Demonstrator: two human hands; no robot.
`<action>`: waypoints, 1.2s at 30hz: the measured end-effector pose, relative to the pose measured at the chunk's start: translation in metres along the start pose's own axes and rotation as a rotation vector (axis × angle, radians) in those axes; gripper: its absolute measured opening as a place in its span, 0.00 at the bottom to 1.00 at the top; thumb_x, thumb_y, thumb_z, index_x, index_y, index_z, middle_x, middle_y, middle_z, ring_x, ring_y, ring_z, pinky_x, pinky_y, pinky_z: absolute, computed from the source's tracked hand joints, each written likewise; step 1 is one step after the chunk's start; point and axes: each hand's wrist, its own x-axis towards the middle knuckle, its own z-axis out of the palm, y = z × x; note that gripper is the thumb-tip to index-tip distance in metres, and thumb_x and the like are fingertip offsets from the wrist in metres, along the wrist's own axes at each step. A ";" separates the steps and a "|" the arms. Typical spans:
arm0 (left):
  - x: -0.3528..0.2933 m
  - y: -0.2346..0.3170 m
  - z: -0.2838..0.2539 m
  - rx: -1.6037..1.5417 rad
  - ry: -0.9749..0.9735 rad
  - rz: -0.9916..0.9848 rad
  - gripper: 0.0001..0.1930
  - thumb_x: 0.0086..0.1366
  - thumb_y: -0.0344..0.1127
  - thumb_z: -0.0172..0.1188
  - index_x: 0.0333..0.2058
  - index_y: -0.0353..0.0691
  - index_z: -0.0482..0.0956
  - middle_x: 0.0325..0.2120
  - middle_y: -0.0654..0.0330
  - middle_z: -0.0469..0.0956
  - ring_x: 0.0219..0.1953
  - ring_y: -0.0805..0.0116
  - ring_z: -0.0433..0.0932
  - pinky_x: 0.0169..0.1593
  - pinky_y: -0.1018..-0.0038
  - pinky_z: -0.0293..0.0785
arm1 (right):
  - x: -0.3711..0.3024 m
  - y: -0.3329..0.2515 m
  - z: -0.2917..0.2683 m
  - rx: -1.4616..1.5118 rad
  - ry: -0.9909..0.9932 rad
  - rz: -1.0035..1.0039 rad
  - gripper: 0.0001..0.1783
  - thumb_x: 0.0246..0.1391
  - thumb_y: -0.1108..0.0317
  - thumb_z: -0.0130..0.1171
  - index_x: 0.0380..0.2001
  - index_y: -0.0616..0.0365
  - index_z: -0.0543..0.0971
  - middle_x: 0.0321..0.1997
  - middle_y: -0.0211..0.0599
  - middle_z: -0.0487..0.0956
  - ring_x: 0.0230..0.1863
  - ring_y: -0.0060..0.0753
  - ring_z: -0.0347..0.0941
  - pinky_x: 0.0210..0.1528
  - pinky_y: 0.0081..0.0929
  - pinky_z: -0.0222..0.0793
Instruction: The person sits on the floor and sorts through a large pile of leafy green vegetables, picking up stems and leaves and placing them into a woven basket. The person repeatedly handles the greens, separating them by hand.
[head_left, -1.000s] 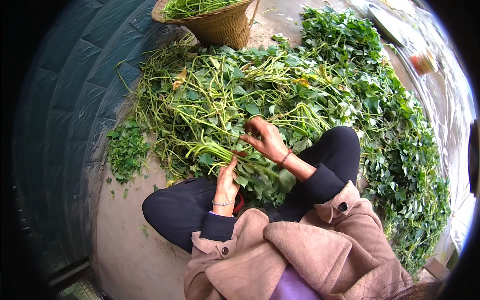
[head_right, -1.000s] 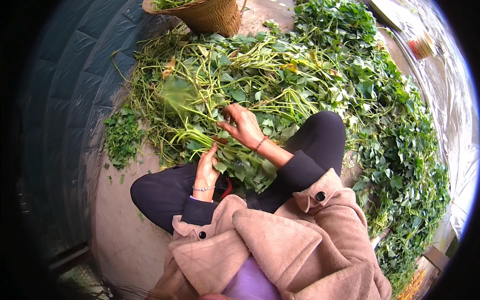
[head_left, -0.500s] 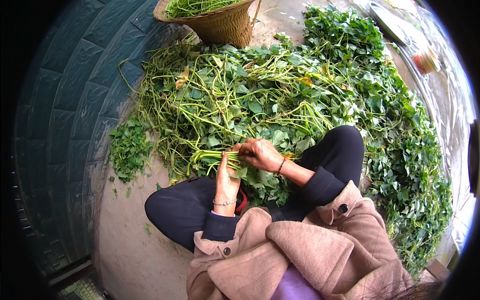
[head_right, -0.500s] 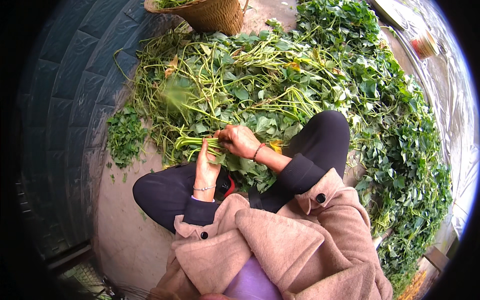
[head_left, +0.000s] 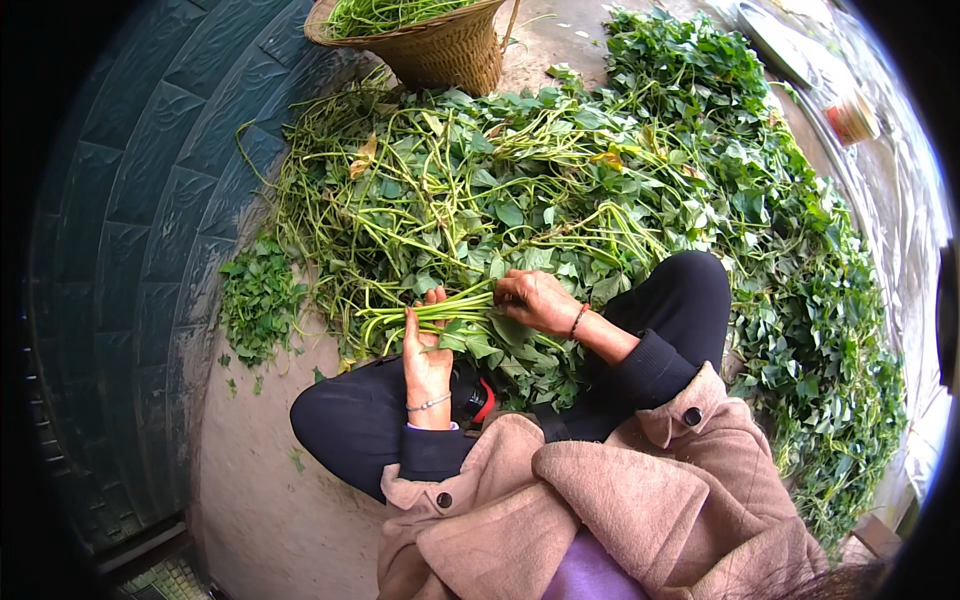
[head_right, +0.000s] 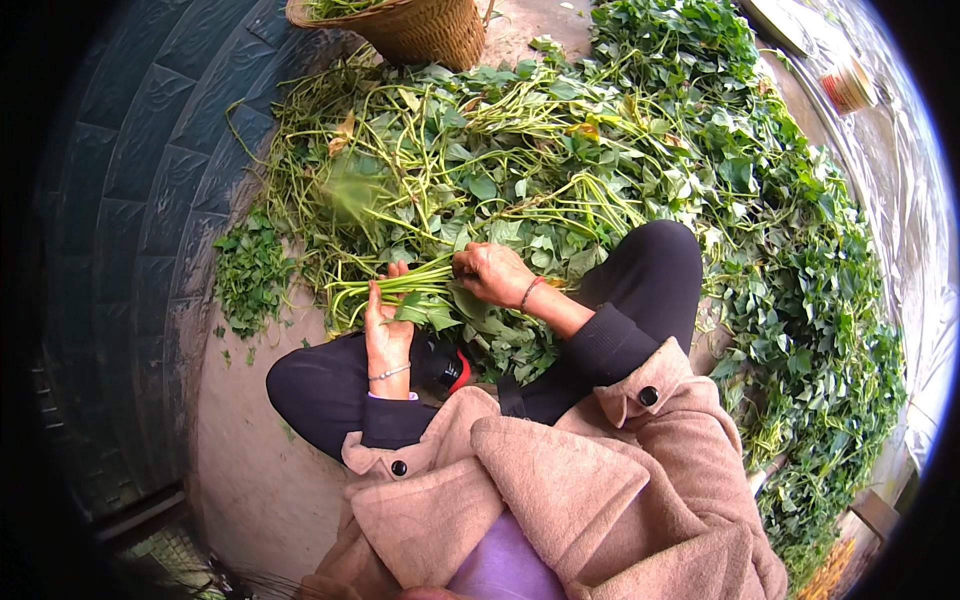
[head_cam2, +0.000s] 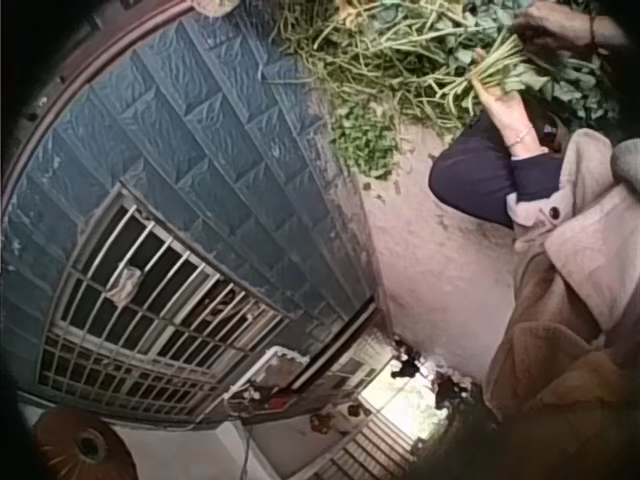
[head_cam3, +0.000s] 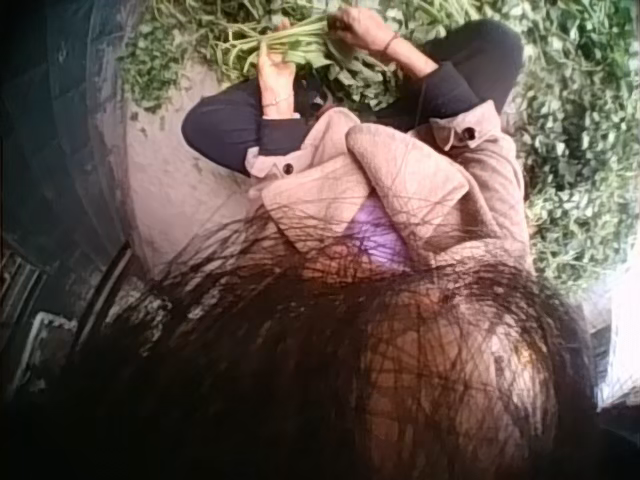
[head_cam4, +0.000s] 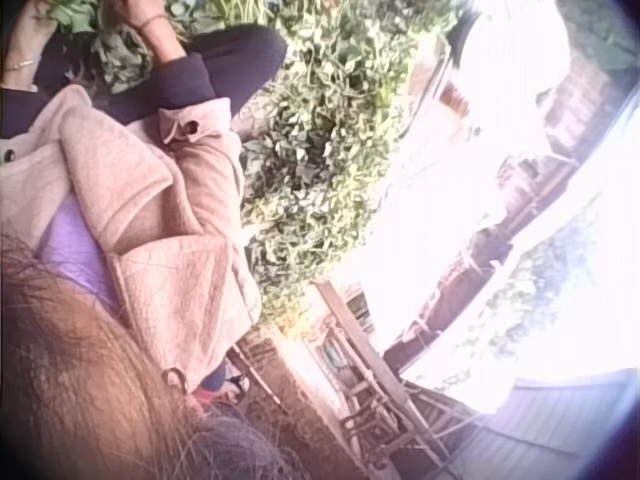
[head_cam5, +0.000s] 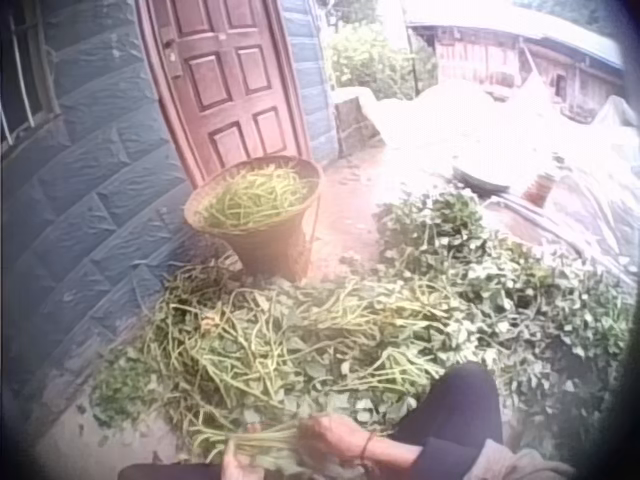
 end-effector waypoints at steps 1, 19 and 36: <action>0.000 0.002 -0.001 -0.019 0.000 -0.001 0.10 0.69 0.41 0.51 0.40 0.41 0.74 0.46 0.55 0.77 0.56 0.58 0.71 0.61 0.56 0.67 | -0.001 0.002 0.000 0.001 0.003 -0.005 0.07 0.45 0.67 0.59 0.29 0.55 0.77 0.30 0.40 0.77 0.35 0.48 0.75 0.37 0.41 0.72; -0.006 0.036 0.017 0.009 -0.225 0.004 0.07 0.68 0.36 0.53 0.37 0.39 0.72 0.33 0.63 0.73 0.44 0.66 0.74 0.65 0.57 0.60 | 0.004 0.004 -0.023 -0.255 -0.222 0.002 0.37 0.38 0.55 0.69 0.53 0.52 0.68 0.50 0.39 0.73 0.58 0.43 0.65 0.54 0.54 0.58; -0.004 0.003 0.011 0.195 -0.117 0.005 0.06 0.68 0.34 0.53 0.41 0.41 0.73 0.37 0.63 0.75 0.48 0.65 0.75 0.57 0.62 0.70 | 0.005 0.003 -0.014 -0.091 -0.226 -0.072 0.32 0.49 0.45 0.62 0.45 0.62 0.71 0.37 0.49 0.76 0.40 0.53 0.74 0.41 0.42 0.71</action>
